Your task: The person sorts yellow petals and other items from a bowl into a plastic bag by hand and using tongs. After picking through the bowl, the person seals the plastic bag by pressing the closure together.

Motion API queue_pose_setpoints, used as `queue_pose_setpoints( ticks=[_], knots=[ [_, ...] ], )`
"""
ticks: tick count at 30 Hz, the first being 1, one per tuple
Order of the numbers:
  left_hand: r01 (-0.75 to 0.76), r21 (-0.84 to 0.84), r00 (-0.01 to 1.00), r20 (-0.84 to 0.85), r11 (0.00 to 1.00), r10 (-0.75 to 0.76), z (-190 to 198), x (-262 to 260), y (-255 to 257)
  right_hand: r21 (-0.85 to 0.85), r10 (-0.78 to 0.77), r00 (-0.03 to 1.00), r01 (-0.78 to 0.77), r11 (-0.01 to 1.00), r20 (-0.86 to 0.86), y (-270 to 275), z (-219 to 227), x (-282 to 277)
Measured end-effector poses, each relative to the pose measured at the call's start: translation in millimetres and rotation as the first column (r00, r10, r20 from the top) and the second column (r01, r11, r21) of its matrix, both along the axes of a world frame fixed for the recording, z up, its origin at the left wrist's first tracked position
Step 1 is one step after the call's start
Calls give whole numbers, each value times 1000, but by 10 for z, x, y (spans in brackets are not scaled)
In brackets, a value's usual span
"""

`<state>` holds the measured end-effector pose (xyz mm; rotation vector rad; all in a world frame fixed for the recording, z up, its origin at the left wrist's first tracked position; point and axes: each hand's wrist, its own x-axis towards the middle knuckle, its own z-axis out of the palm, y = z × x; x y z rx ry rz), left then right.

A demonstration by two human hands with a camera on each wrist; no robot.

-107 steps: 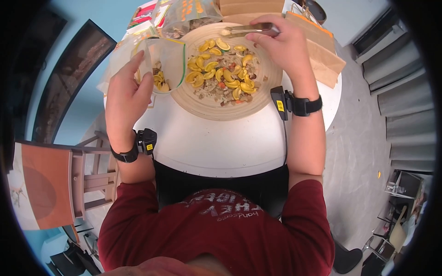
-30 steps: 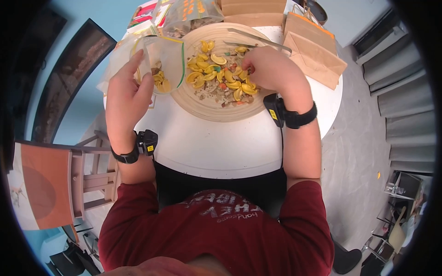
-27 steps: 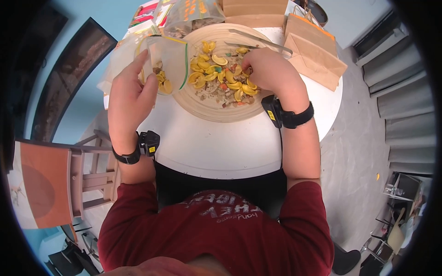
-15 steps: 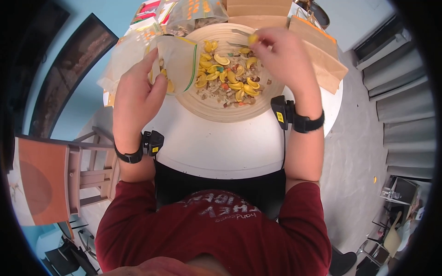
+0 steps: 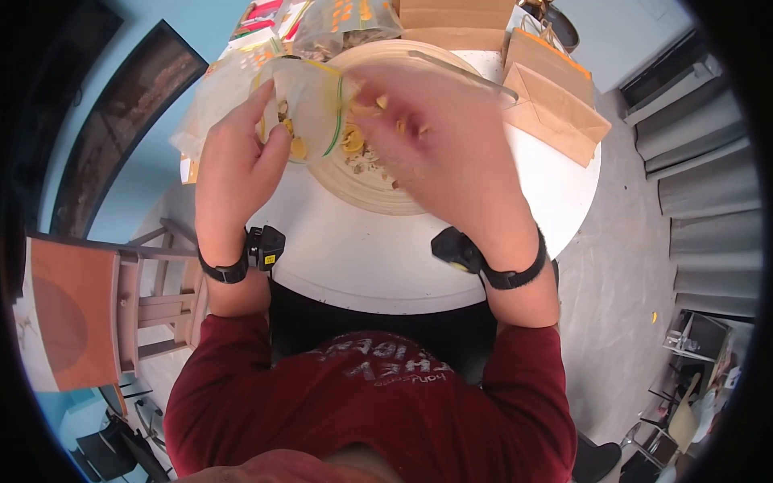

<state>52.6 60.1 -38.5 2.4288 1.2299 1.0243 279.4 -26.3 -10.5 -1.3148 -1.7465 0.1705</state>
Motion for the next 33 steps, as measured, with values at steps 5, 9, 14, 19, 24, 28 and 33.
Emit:
queue_pose_setpoints(
  ticks=[5,9,14,19,24,28,33],
  knots=[
    [-25,-19,1000,5,1000,25,25,-16,-28,-336,-10,939,133,933,344,179,-243,359],
    [-26,-56,1000,16,998,26,26,-6,-22,-474,-35,881,287,832,471,270,-325,640],
    [-16,-66,999,27,998,18,16,10,-20,-591,76,898,220,776,434,395,-559,734],
    [-30,-68,1000,7,997,30,41,25,-38,-580,64,886,244,777,460,453,-600,727],
    [-29,-72,1000,-1,997,29,48,31,-41,-414,-83,935,232,880,346,420,-381,759],
    [-21,-54,1000,3,998,21,24,10,-16,246,-71,874,213,946,-481,324,-168,675],
    [-19,-49,1000,3,999,19,27,4,-10,499,186,758,204,842,-625,154,-68,391]
  ],
)
